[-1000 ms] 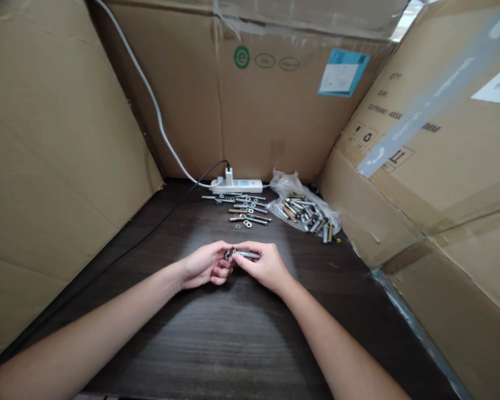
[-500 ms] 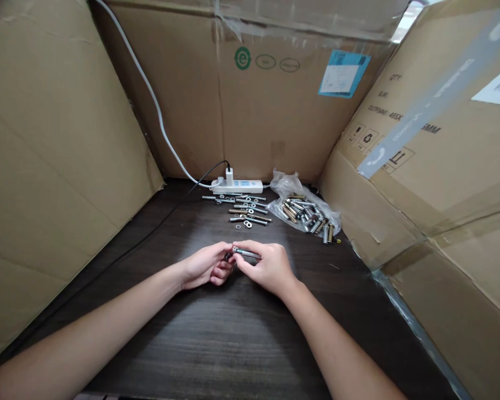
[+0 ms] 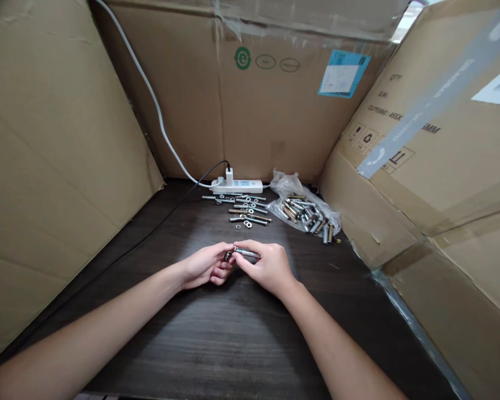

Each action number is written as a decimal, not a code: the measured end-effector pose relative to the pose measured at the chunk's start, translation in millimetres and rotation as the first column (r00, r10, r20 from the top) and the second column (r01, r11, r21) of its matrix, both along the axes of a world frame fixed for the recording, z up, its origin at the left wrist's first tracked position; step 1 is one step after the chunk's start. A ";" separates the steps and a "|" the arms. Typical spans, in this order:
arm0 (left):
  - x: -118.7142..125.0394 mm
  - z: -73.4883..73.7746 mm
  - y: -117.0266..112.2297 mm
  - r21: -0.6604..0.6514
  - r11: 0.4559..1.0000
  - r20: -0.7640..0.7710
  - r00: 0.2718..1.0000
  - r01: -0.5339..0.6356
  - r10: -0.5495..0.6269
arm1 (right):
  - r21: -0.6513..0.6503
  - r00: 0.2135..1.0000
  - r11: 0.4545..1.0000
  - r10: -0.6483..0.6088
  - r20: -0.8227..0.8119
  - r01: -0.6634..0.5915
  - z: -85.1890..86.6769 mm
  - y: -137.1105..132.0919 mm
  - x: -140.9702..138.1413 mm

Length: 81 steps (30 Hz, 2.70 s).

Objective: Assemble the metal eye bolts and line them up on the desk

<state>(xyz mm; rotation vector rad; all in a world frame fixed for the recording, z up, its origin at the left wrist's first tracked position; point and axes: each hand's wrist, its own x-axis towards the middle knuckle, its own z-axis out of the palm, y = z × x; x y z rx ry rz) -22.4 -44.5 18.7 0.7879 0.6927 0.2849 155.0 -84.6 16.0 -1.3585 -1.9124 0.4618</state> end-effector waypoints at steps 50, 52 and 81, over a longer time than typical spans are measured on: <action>0.3 2.0 -3.1 0.182 0.983 0.073 0.997 -0.010 -0.003 | -0.117 0.980 0.975 0.196 0.045 -0.190 5.2 -1.4 1.5; 0.3 2.6 -2.9 0.189 0.982 0.060 0.998 -0.016 0.005 | -0.105 0.981 0.978 0.188 0.047 -0.182 6.1 -2.2 0.1; -28.8 -11.8 37.1 0.945 0.323 -0.216 0.827 0.044 0.519 | -0.024 0.989 0.992 -0.123 0.087 0.126 -16.8 21.3 17.5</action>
